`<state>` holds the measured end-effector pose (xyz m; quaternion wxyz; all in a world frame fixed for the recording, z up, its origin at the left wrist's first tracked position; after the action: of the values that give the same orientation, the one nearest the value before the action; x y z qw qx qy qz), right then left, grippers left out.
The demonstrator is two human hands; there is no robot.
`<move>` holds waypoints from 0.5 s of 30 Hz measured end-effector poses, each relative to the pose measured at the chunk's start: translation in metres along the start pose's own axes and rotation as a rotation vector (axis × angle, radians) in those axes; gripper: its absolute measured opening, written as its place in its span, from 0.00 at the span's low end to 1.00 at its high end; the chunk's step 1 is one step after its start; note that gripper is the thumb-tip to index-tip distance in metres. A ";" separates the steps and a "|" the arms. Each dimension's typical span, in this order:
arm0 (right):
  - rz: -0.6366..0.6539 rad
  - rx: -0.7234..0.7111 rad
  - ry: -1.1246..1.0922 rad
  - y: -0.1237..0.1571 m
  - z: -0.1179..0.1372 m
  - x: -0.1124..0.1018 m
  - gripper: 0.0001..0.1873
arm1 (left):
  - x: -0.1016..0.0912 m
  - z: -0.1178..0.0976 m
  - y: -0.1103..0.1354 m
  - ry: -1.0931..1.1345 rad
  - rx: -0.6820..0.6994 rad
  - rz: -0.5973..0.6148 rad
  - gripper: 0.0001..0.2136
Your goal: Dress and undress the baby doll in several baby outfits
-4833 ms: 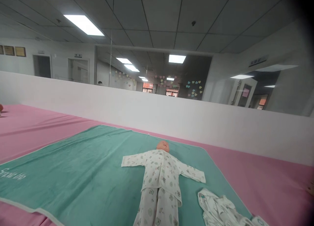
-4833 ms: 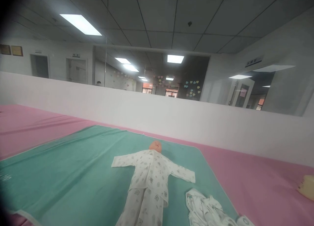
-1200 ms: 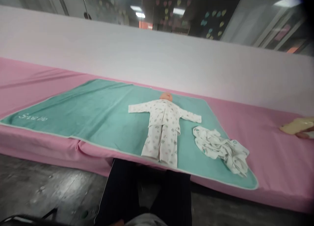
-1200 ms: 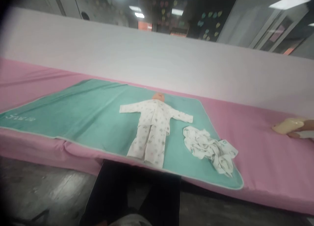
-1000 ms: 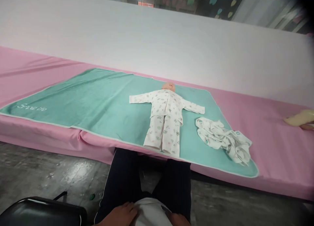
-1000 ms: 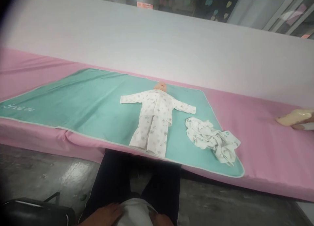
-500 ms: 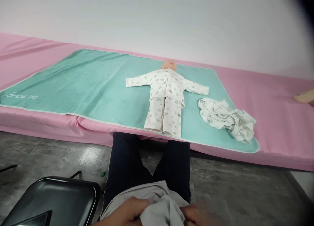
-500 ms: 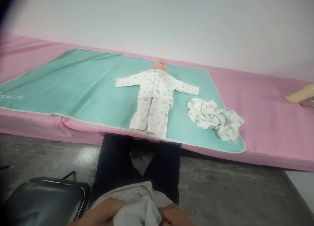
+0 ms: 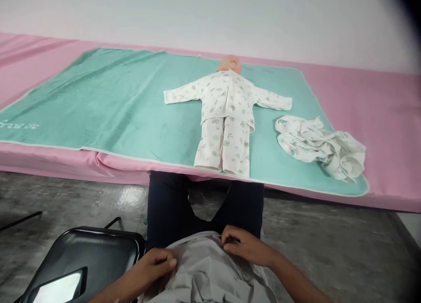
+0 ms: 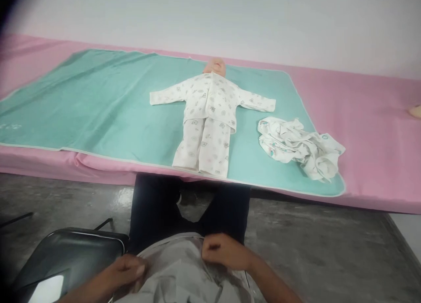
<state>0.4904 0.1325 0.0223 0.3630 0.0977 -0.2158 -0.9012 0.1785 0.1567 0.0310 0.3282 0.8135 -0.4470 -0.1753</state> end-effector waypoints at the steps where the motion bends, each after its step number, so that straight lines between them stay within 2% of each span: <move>1: -0.110 0.037 0.055 -0.007 -0.007 -0.001 0.13 | -0.001 0.002 -0.010 -0.080 0.018 -0.077 0.21; 3: -0.244 0.114 0.188 -0.020 -0.022 0.002 0.15 | 0.001 0.004 -0.033 -0.343 0.091 -0.277 0.16; 4: -0.242 0.140 0.233 -0.025 -0.029 0.005 0.15 | 0.004 0.004 -0.044 -0.489 0.121 -0.338 0.16; 5: -0.213 0.151 0.255 -0.030 -0.036 0.009 0.14 | 0.007 0.004 -0.055 -0.625 0.144 -0.348 0.15; 7: -0.164 0.141 0.287 -0.040 -0.046 0.012 0.15 | 0.012 0.002 -0.072 -0.832 0.178 -0.231 0.09; 9: -0.216 0.151 0.387 -0.050 -0.051 0.002 0.14 | 0.009 -0.003 -0.087 -0.912 0.174 -0.118 0.10; 10: -0.280 0.176 0.467 -0.056 -0.051 -0.008 0.14 | 0.002 -0.008 -0.094 -0.909 0.146 -0.120 0.11; 11: -0.356 0.218 0.551 -0.063 -0.051 -0.021 0.14 | -0.008 -0.014 -0.102 -0.893 0.090 -0.184 0.12; 13: -0.490 0.279 0.741 -0.079 -0.048 -0.047 0.16 | -0.033 -0.031 -0.123 -0.878 0.008 -0.389 0.15; 15: -0.574 0.342 0.942 -0.097 -0.046 -0.069 0.18 | -0.054 -0.047 -0.148 -1.012 0.001 -0.531 0.16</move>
<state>0.4960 0.2284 -0.0623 0.1401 0.6005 -0.1383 -0.7750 0.2666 0.2769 -0.0377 0.0175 0.7127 -0.3291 -0.6193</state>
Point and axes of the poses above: each hand's wrist, its own y-axis away from the middle knuckle, its own x-axis out of the palm, z = x × y, the point moved 1 cm from there along -y, towards the middle knuckle
